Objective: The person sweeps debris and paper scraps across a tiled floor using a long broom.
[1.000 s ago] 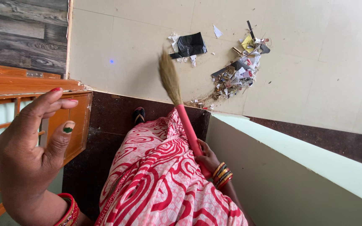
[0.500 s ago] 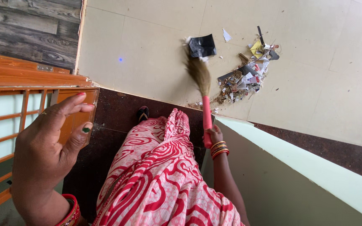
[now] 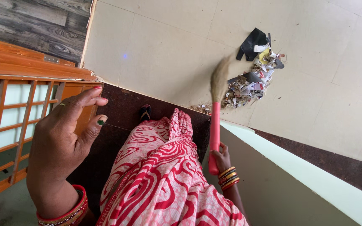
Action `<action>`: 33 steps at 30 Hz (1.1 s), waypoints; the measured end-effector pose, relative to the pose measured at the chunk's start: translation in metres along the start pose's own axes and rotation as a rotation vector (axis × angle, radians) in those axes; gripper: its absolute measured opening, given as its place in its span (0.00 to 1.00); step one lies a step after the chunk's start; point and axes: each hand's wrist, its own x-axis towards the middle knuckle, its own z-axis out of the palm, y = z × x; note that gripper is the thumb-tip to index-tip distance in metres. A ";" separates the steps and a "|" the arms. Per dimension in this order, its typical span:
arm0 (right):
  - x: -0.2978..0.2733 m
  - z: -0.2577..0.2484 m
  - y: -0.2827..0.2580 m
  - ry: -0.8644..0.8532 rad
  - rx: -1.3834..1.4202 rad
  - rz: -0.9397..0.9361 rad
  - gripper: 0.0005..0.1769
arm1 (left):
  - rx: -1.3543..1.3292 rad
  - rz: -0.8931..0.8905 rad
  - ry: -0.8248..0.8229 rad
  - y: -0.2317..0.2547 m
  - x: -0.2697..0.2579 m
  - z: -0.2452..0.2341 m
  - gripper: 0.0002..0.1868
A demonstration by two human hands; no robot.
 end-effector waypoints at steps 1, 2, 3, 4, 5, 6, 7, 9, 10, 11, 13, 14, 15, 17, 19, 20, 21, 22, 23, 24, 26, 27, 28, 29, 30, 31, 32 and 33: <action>-0.007 0.004 0.001 -0.078 -0.062 0.032 0.41 | 0.001 0.000 -0.001 0.000 0.000 0.001 0.27; -0.012 0.010 0.004 -0.154 -0.123 0.067 0.43 | 0.001 -0.001 -0.002 0.000 0.000 0.001 0.27; -0.010 0.018 0.006 -0.154 -0.124 0.068 0.43 | 0.002 -0.014 -0.004 0.000 0.000 0.002 0.27; -0.003 0.029 0.010 -0.275 -0.145 -0.024 0.42 | 0.004 -0.027 -0.006 0.001 -0.001 0.003 0.26; 0.002 0.039 0.014 -0.396 -0.165 -0.115 0.41 | 0.006 -0.028 -0.007 0.001 -0.001 0.004 0.26; 0.012 0.051 0.015 -0.399 -0.165 -0.118 0.41 | 0.007 -0.045 -0.023 0.001 0.000 0.006 0.27; 0.027 0.066 0.013 -0.467 -0.237 -0.122 0.41 | 0.007 -0.061 -0.040 0.001 0.001 0.008 0.27; 0.057 0.103 0.011 -0.535 -0.347 -0.026 0.43 | 0.010 -0.062 -0.032 0.004 0.000 0.008 0.27; 0.072 0.124 0.014 -0.535 -0.388 0.075 0.43 | 0.008 -0.068 -0.026 0.006 -0.002 0.010 0.27; 0.089 0.145 0.017 -0.560 -0.442 -0.021 0.42 | 0.011 -0.068 -0.025 0.008 -0.004 0.011 0.27; 0.121 0.182 0.024 -0.572 -0.572 -0.239 0.39 | 0.013 -0.066 -0.030 0.010 -0.006 0.014 0.26; 0.135 0.193 0.028 -0.561 -0.650 -0.360 0.38 | 0.014 -0.061 -0.030 0.010 -0.007 0.015 0.26; 0.146 0.197 0.024 -0.558 -0.646 -0.363 0.38 | 0.025 -0.085 -0.036 0.010 -0.008 0.017 0.27; 0.158 0.198 0.021 -0.412 -0.647 -0.499 0.42 | 0.033 -0.107 -0.049 0.008 -0.009 0.024 0.27; 0.163 0.175 0.022 -0.366 -0.441 -0.235 0.43 | 0.057 -0.139 -0.090 0.006 -0.009 0.029 0.27; 0.169 0.153 0.019 -0.315 -0.241 0.018 0.44 | 0.053 -0.134 -0.094 0.007 -0.008 0.031 0.27; 0.168 0.130 0.021 -0.281 -0.215 -0.028 0.41 | 0.033 -0.105 -0.079 0.008 -0.006 0.032 0.26; 0.167 0.105 0.021 -0.248 -0.190 -0.081 0.38 | 0.013 -0.074 -0.058 0.010 -0.003 0.034 0.26; 0.164 0.080 0.018 -0.237 -0.163 -0.069 0.34 | 0.009 -0.067 -0.055 0.013 0.000 0.037 0.26; 0.162 0.061 0.012 -0.229 -0.134 -0.059 0.30 | -0.001 -0.091 -0.076 0.015 0.004 0.039 0.26; 0.160 0.030 0.001 -0.142 -0.019 0.090 0.26 | -0.014 -0.105 -0.096 0.020 0.011 0.041 0.26; 0.161 0.021 -0.004 -0.136 -0.014 0.085 0.26 | -0.036 -0.086 -0.090 0.021 0.014 0.041 0.26; 0.162 0.013 -0.010 -0.076 -0.088 0.048 0.27 | -0.059 -0.066 -0.085 0.022 0.018 0.042 0.25; 0.163 0.010 -0.016 -0.015 -0.161 0.011 0.29 | -0.063 -0.055 -0.084 0.022 0.022 0.043 0.25; 0.160 0.007 -0.019 -0.009 -0.156 0.007 0.29 | -0.066 -0.038 -0.083 0.022 0.025 0.044 0.26; 0.154 0.004 -0.021 0.028 -0.154 0.036 0.34 | -0.069 -0.021 -0.083 0.022 0.028 0.046 0.26; 0.148 0.003 -0.025 0.065 -0.150 0.064 0.39 | -0.070 -0.010 -0.083 0.022 0.031 0.046 0.26; 0.139 0.003 -0.029 0.070 -0.142 0.059 0.39 | -0.081 0.002 -0.069 0.021 0.034 0.047 0.26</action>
